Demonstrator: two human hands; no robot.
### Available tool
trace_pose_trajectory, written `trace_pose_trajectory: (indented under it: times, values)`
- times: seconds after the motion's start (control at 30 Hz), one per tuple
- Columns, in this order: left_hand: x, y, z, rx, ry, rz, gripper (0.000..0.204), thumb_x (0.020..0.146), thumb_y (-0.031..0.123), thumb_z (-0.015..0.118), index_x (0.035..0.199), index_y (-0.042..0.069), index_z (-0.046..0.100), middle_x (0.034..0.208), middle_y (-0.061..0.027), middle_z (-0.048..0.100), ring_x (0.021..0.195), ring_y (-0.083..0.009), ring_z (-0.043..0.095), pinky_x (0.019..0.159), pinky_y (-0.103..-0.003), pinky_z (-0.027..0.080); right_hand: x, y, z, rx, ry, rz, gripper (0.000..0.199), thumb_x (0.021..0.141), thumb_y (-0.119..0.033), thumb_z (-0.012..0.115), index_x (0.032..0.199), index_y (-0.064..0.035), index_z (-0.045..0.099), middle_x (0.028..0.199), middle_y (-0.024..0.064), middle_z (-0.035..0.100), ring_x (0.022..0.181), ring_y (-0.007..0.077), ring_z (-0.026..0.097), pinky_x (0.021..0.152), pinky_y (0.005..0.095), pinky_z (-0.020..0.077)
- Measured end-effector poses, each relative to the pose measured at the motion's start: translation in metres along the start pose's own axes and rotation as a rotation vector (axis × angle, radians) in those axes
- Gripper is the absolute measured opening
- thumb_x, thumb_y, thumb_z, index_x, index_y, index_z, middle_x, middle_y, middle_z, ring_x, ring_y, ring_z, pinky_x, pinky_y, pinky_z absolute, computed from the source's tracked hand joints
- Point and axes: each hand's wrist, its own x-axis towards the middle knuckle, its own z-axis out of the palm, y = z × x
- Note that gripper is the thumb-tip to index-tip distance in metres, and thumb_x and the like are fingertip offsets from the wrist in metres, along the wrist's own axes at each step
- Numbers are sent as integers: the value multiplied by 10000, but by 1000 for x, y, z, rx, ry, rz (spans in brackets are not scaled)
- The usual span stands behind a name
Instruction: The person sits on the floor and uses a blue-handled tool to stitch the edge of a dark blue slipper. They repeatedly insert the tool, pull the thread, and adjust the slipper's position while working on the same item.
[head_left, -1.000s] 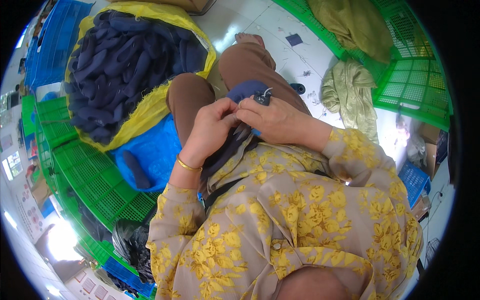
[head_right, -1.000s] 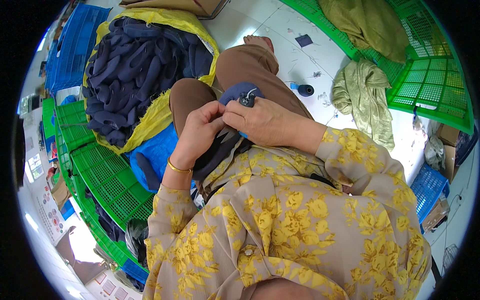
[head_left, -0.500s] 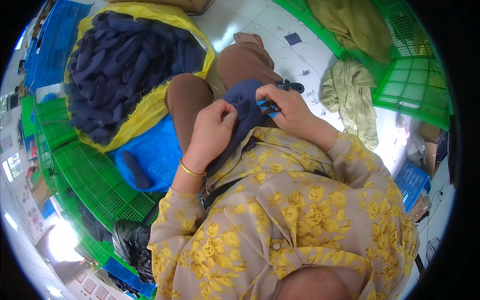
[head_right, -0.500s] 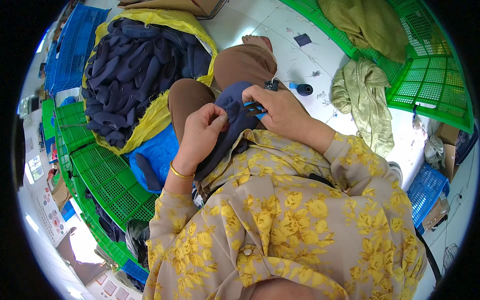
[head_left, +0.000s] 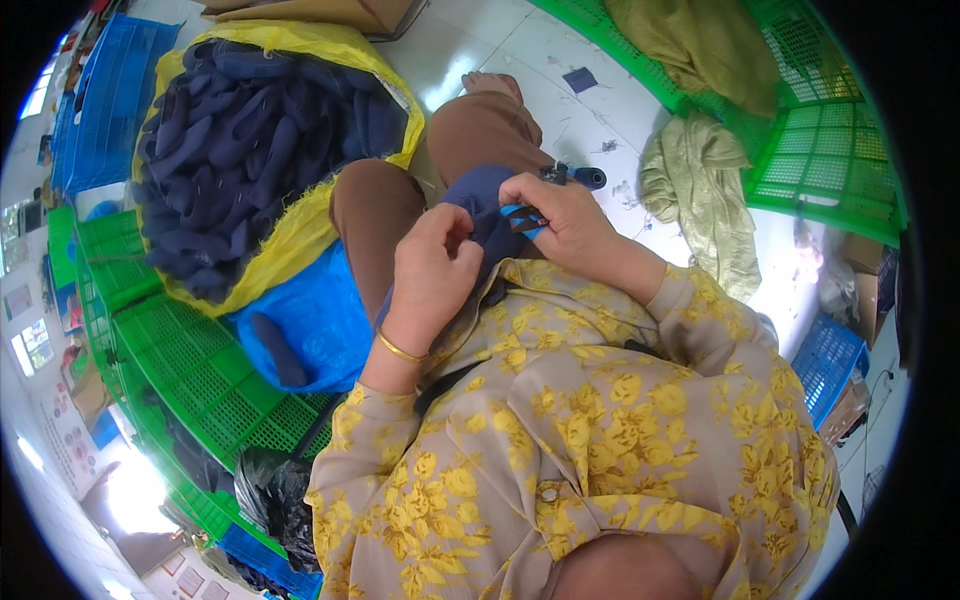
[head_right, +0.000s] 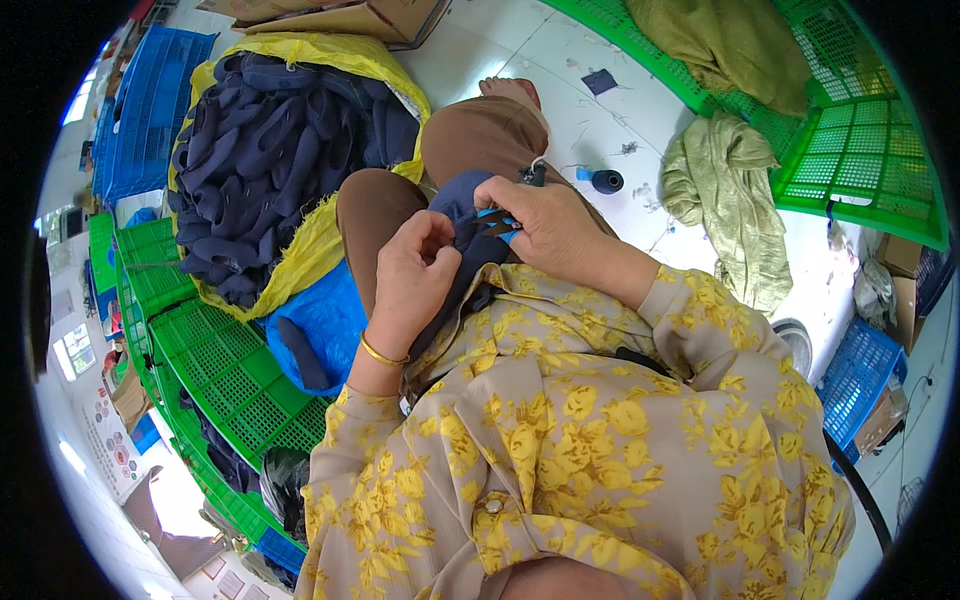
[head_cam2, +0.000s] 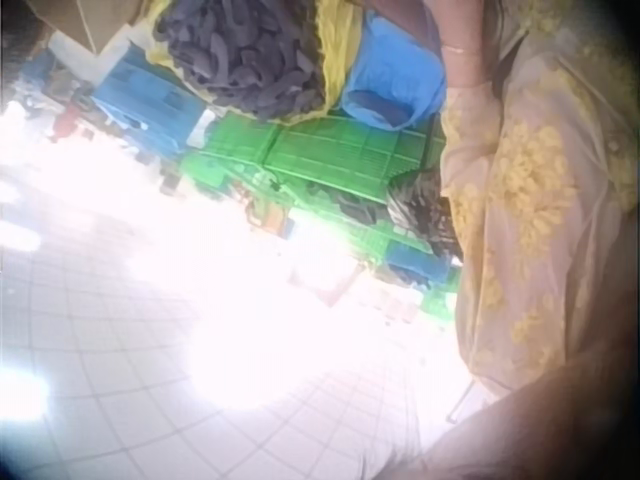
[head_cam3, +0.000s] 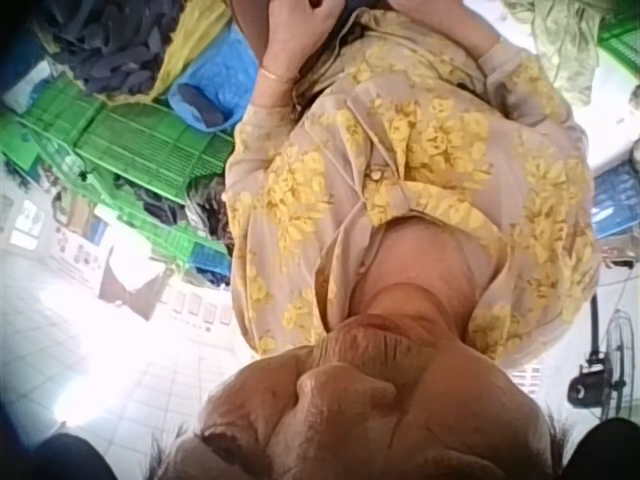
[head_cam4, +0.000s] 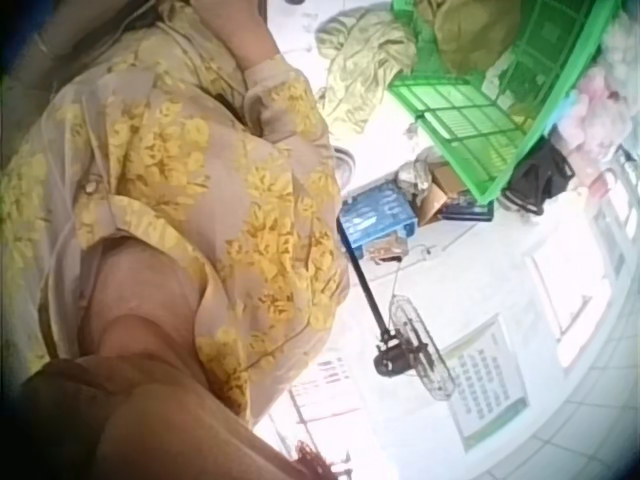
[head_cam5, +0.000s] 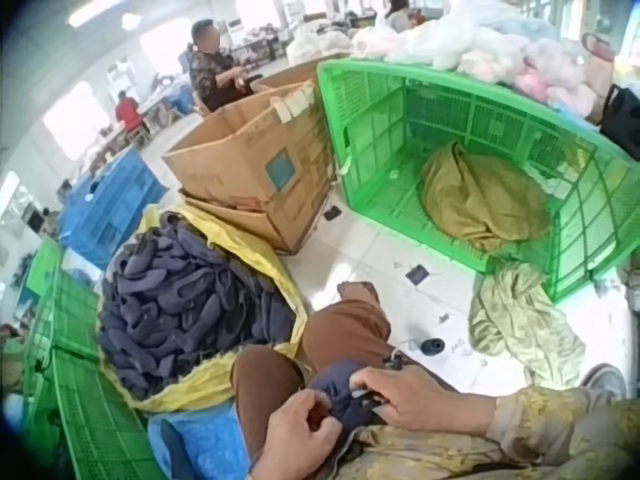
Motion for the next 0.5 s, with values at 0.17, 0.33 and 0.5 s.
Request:
trace_pose_trajectory:
  times: [0.17,0.33,0.5]
  values:
    - [3,11,2,35,-11,-91,152,735,95,657,809,5,559,719,-121,553,642,-232,542,608,-330,466,0,-1,3,-4,6,-7,347,755,38,565,1063,-113,512,889,123,656,786,344,649,652,403,504]
    - [8,10,10,181,48,-43,196,708,150,658,763,2,543,720,-190,568,658,-353,563,622,-407,473,1,-7,-4,143,99,-16,292,808,33,570,1069,-93,535,865,117,636,797,290,654,687,366,500]
    - [9,11,10,214,80,-34,193,691,140,648,767,-1,540,704,-202,562,654,-374,559,619,-418,467,-6,-20,-31,409,189,126,134,913,-34,585,1037,-77,557,888,-17,586,698,55,454,629,208,394]
